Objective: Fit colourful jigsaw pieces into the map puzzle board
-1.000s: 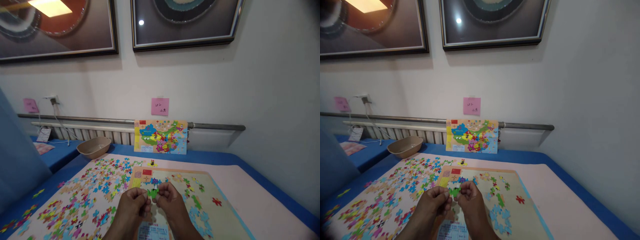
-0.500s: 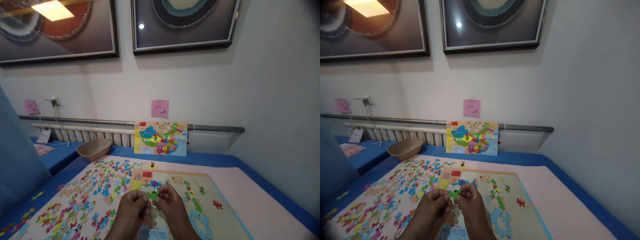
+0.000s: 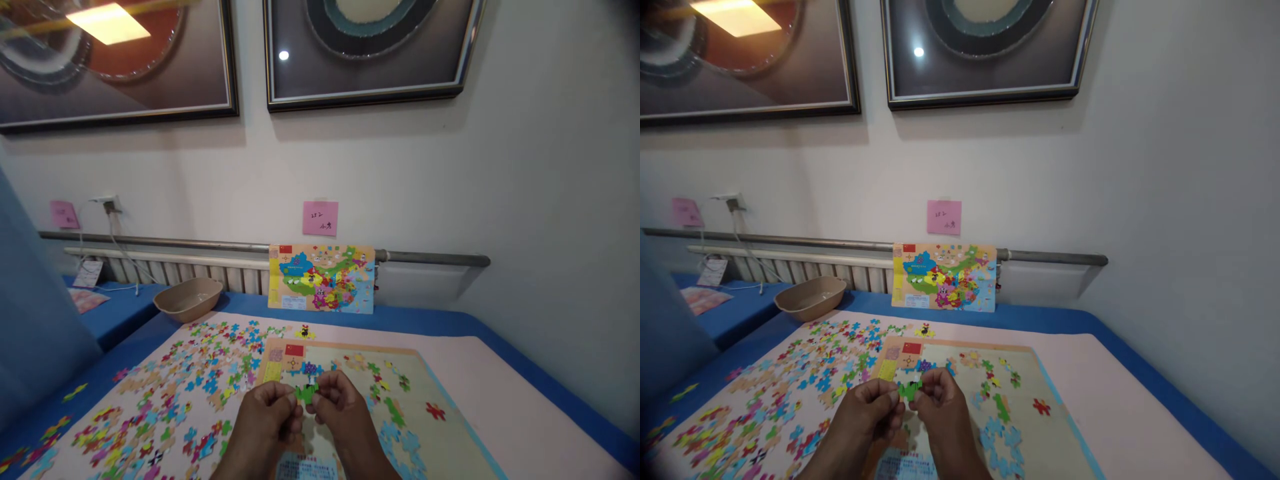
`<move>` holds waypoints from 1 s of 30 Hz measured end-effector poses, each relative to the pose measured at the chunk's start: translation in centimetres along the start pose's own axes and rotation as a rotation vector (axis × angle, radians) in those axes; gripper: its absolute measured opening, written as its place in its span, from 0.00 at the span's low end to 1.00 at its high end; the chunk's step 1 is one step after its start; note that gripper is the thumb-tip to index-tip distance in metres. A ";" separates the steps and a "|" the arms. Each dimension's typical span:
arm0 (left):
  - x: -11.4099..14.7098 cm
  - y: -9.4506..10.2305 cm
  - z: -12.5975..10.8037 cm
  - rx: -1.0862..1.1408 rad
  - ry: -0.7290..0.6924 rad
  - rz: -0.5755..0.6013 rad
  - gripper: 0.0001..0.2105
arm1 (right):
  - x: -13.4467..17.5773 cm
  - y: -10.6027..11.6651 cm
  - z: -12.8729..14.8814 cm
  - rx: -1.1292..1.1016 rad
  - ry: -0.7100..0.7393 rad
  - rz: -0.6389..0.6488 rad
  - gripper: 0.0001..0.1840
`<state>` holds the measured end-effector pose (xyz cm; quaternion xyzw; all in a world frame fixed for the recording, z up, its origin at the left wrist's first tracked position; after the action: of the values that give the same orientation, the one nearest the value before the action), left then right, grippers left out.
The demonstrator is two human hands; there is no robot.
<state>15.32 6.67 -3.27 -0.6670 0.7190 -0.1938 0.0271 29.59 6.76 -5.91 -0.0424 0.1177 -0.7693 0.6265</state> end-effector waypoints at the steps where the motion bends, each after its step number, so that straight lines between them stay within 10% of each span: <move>1: 0.0 0.0 0.0 0.001 0.005 -0.002 0.21 | 0.1 -0.1 0.5 0.007 -0.009 0.005 0.14; 30: -0.7 0.2 0.9 0.002 -0.008 -0.043 0.22 | -0.1 0.3 -1.2 -0.041 0.055 -0.021 0.15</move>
<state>15.42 7.11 -4.28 -0.6832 0.7040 -0.1923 0.0266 29.67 6.96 -7.16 -0.0355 0.1501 -0.7740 0.6141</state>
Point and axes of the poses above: each hand's wrist, its own x-axis away from the middle knuckle, its own y-axis out of the back of the hand, z = x × y, the point moved 1 cm from there along -x, towards the middle knuckle, and after that the axes turned 1 degree about x, right-handed, at the moved point
